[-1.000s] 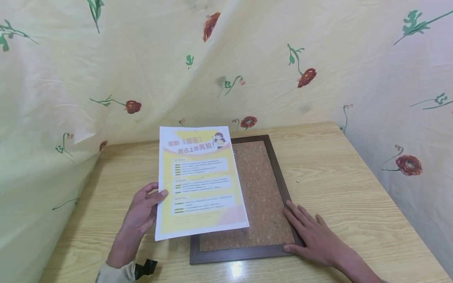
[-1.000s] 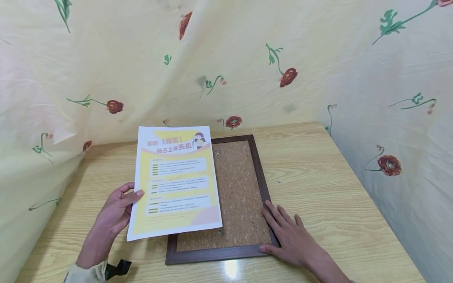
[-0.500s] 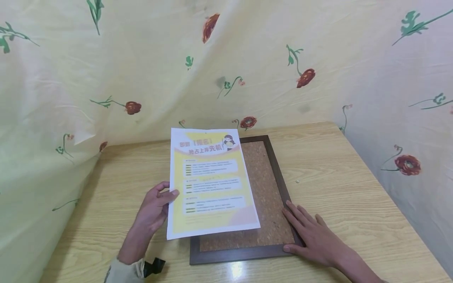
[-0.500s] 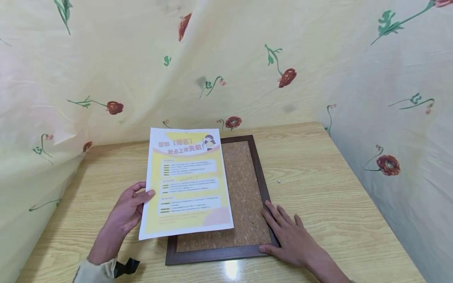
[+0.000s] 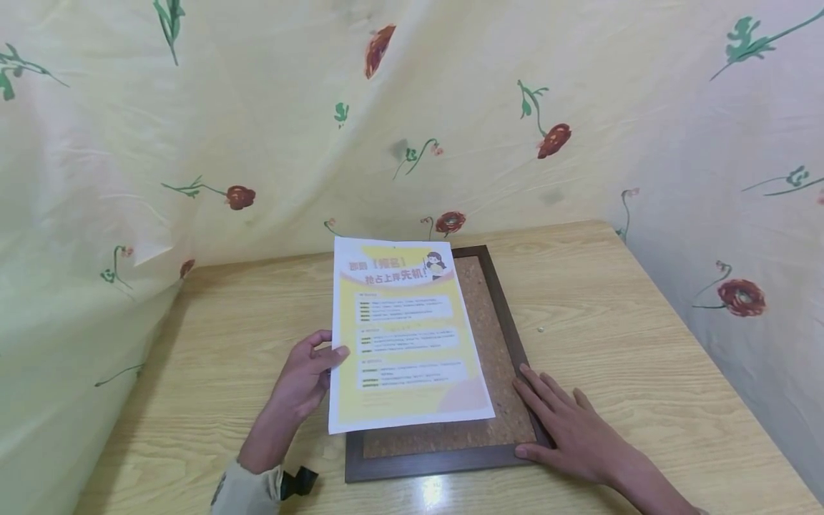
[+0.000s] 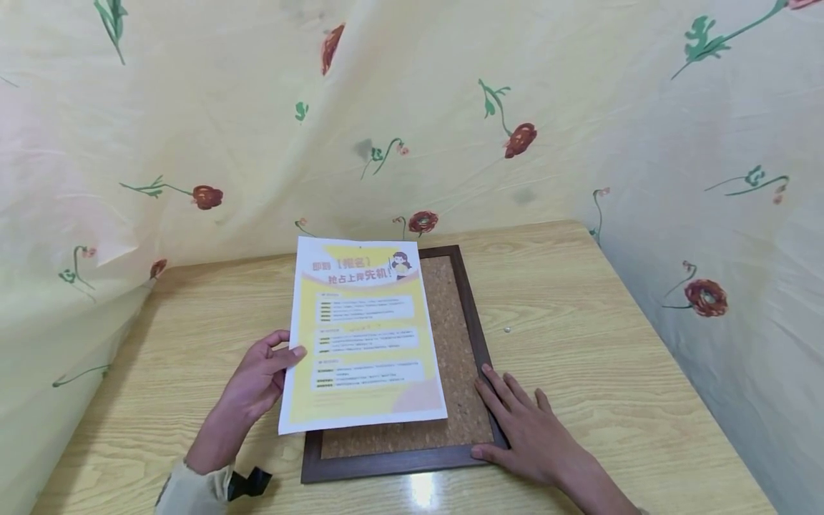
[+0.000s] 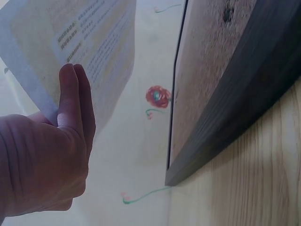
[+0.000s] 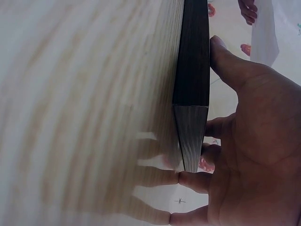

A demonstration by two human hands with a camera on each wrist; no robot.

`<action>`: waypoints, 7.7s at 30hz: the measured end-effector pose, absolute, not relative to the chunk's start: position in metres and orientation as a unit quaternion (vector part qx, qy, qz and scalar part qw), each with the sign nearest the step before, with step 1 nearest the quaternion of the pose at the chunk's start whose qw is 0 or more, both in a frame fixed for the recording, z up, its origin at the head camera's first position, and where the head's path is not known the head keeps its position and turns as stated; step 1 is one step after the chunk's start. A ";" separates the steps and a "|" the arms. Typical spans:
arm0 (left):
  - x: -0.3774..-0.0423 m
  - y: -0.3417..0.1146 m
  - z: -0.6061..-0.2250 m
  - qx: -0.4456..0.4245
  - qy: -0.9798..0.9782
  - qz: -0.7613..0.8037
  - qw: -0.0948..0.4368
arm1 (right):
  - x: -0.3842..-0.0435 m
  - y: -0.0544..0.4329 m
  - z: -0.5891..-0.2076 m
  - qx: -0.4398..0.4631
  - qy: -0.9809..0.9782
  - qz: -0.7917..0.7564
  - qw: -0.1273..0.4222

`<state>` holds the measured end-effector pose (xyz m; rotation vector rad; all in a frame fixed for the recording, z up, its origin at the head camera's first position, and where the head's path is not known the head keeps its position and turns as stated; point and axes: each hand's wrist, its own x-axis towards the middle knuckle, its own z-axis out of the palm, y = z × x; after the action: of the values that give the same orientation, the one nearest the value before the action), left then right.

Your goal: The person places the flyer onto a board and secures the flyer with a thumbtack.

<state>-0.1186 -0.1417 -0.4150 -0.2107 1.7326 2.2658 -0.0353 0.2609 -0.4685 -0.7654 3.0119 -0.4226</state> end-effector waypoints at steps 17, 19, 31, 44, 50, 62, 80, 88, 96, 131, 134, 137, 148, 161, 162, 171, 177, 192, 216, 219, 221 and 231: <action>-0.127 -0.118 -0.422 -0.076 0.595 0.784 0.160 | -0.036 0.261 -0.468 -0.234 0.963 -0.134 0.019; -0.128 -0.115 -0.422 -0.076 0.594 0.785 0.161 | -0.036 0.261 -0.468 -0.233 0.963 -0.136 0.019; -0.133 -0.102 -0.427 -0.070 0.579 0.795 0.164 | -0.036 0.261 -0.467 -0.227 0.962 -0.147 0.024; -0.139 -0.095 -0.439 -0.080 0.581 0.791 0.173 | -0.036 0.260 -0.470 -0.222 0.964 -0.143 0.028; -0.141 -0.095 -0.442 -0.085 0.582 0.790 0.172 | -0.036 0.259 -0.468 -0.217 0.965 -0.144 0.033; -0.142 -0.096 -0.452 -0.091 0.603 0.770 0.188 | -0.035 0.260 -0.465 -0.233 0.962 -0.142 0.016; -0.138 -0.091 -0.468 -0.098 0.632 0.744 0.193 | -0.036 0.260 -0.467 -0.226 0.964 -0.139 0.023; -0.139 -0.091 -0.469 -0.096 0.635 0.740 0.197 | -0.036 0.260 -0.468 -0.221 0.965 -0.141 0.030; -0.140 -0.091 -0.470 -0.104 0.643 0.729 0.211 | -0.036 0.259 -0.467 -0.224 0.964 -0.143 0.027; -0.120 -0.120 -0.443 -0.035 0.602 0.742 0.292 | -0.037 0.258 -0.464 -0.229 0.963 -0.137 0.025; -0.118 -0.122 -0.441 -0.030 0.604 0.740 0.294 | -0.036 0.258 -0.463 -0.230 0.963 -0.138 0.024; -0.115 -0.125 -0.440 -0.025 0.609 0.736 0.294 | -0.037 0.259 -0.465 -0.230 0.963 -0.138 0.025; -0.105 -0.138 -0.438 -0.026 0.609 0.742 0.279 | -0.036 0.259 -0.466 -0.229 0.963 -0.140 0.021; -0.090 -0.164 -0.426 -0.025 0.631 0.727 0.271 | -0.035 0.259 -0.468 -0.229 0.963 -0.139 0.014; -0.089 -0.165 -0.425 -0.023 0.635 0.724 0.269 | -0.035 0.259 -0.468 -0.229 0.963 -0.138 0.013; -0.073 -0.168 -0.417 -0.016 0.739 0.645 0.192 | -0.035 0.259 -0.468 -0.229 0.964 -0.135 0.017; -0.057 -0.163 -0.417 0.025 0.845 0.509 0.163 | -0.036 0.260 -0.470 -0.233 0.963 -0.138 0.013; -0.050 -0.139 -0.450 0.139 0.947 0.266 0.118 | -0.038 0.259 -0.470 -0.236 0.961 -0.146 0.017; -0.057 -0.141 -0.457 0.216 0.933 0.229 0.174 | -0.038 0.260 -0.470 -0.224 0.962 -0.149 0.038; -0.057 -0.141 -0.457 0.217 0.934 0.227 0.173 | -0.039 0.260 -0.470 -0.224 0.962 -0.149 0.039; -0.056 -0.141 -0.457 0.216 0.934 0.225 0.172 | -0.039 0.260 -0.470 -0.225 0.962 -0.148 0.038; -0.057 -0.141 -0.457 0.215 0.934 0.224 0.180 | -0.046 0.261 -0.461 -0.218 0.956 -0.181 0.070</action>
<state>-0.0567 -0.1414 -0.4569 0.6072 2.6383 0.6325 -0.0462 0.2613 -0.4611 -0.6565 2.8776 -0.5458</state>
